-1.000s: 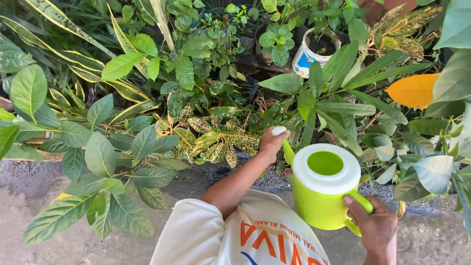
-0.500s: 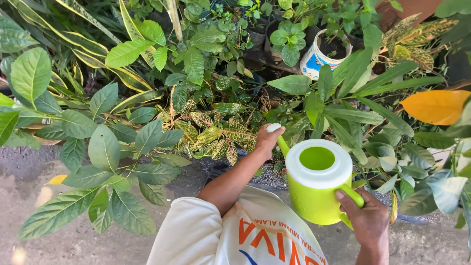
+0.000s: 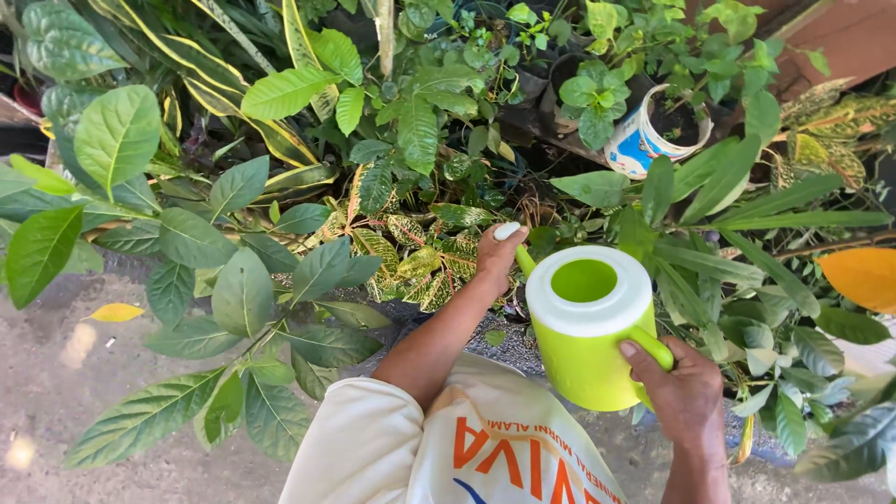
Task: Watering several different types of plants in an outdoor garden using a plastic watering can.
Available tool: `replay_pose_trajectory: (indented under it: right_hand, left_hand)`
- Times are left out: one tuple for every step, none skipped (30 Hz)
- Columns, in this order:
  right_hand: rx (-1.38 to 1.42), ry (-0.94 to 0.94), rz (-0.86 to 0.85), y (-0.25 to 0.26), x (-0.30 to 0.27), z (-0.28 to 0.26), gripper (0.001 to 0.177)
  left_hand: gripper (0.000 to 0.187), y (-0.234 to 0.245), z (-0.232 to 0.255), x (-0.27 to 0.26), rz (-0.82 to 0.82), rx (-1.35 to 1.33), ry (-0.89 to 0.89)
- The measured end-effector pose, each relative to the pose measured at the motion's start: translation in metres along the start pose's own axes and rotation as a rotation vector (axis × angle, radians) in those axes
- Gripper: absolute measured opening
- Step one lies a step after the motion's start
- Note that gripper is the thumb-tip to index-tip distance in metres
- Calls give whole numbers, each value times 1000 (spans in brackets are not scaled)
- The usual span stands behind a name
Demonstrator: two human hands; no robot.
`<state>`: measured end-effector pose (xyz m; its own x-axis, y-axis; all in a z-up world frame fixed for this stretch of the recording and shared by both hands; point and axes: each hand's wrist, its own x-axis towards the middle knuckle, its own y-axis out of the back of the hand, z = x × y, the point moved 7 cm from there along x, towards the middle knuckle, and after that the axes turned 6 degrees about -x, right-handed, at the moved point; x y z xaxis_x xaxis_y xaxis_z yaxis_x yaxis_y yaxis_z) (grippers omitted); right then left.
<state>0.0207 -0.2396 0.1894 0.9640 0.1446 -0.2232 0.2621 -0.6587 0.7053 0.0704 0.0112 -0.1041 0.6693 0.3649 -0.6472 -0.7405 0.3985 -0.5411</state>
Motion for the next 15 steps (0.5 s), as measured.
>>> replay_pose_trajectory:
  right_hand:
    - [-5, 4, -7, -3, 2, -6, 27]
    - [-27, -1, -6, -6, 3, -12, 27]
    - [-48, -6, -5, -8, 5, -17, 27]
    - [-52, -4, -10, -10, 7, -18, 27]
    - [-39, -25, -12, -12, 9, -16, 26]
    - [-26, -47, -13, -13, 11, -15, 25]
    - [-29, -46, -18, -14, 11, -17, 25]
    - [-41, -33, -14, -14, 11, -20, 22]
    - [-52, -21, -11, -13, 11, -23, 20]
    - [-53, -22, -12, -13, 12, -16, 20]
    - [-21, -12, -19, -13, 13, -10, 21]
    - [13, -2, -24, -12, 14, -3, 21]
    - [13, -2, -24, -10, 14, 2, 21]
    - [39, 22, -32, -9, 13, 6, 22]
    - [65, 46, -41, -7, 11, 10, 23]
  left_hand:
    - [61, 1, 6, -1, 6, -7, -2]
    - [63, 3, 11, -2, 29, 3, 21]
    - [65, 6, 15, -3, 51, 13, 43]
    - [65, 8, 17, -2, 55, 7, 43]
    - [65, 10, 18, -2, 67, 18, 41]
    - [65, 12, 19, -1, 79, 29, 39]
    - [65, 12, 21, -2, 83, 24, 39]
    - [67, 12, 24, -3, 82, 18, 38]
    - [69, 12, 26, -5, 81, 11, 37]
    - [69, 13, 24, -5, 82, 10, 38]
    - [68, 12, 26, -5, 79, 18, 0]
    - [68, 11, 27, -5, 73, 27, -39]
    - [68, 10, 23, -4, 73, 27, -39]
    - [68, 10, 21, -3, 73, 36, -72]
    - [68, 10, 19, -2, 73, 44, -106]
